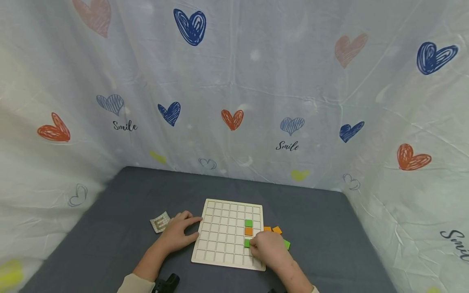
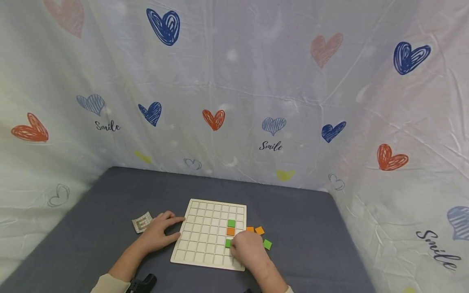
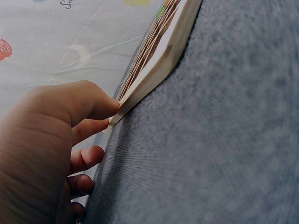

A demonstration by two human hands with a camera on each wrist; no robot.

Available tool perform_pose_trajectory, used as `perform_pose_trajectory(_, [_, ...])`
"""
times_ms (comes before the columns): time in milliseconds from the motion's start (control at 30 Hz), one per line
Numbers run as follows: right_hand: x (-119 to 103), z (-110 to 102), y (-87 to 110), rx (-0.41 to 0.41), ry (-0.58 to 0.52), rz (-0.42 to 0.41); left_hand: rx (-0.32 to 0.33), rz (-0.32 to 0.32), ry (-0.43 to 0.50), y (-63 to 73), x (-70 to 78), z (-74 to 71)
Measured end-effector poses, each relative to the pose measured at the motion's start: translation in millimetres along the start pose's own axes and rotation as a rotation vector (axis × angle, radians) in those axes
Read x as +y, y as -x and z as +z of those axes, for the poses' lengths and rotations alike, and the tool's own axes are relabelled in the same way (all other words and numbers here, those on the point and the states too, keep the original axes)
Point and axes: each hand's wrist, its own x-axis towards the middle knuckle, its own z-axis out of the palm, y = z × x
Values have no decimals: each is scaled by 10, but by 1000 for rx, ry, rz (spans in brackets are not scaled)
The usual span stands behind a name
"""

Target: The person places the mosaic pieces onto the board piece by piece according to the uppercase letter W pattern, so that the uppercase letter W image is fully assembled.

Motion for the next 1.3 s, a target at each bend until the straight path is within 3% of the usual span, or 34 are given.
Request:
perform_pose_trajectory(167, [-10, 40, 11, 21, 14, 48, -1, 9, 2, 1, 12, 6])
perform_pose_trajectory(333, [-5, 68, 15, 17, -48, 127, -4, 17, 0, 3, 10, 22])
perform_pose_trajectory(500, [48, 61, 55, -15, -200, 170, -5, 9, -1, 4, -2, 34])
perform_pose_trajectory(733, [198, -23, 117, -160, -405, 200, -15, 15, -1, 11, 0, 33])
perform_pose_trajectory(1033, [416, -265, 266, -149, -360, 262, 1, 25, -3, -7, -13, 6])
perform_pose_trajectory(1300, [529, -337, 476, -220, -340, 342, 22, 40, 0, -7, -12, 12])
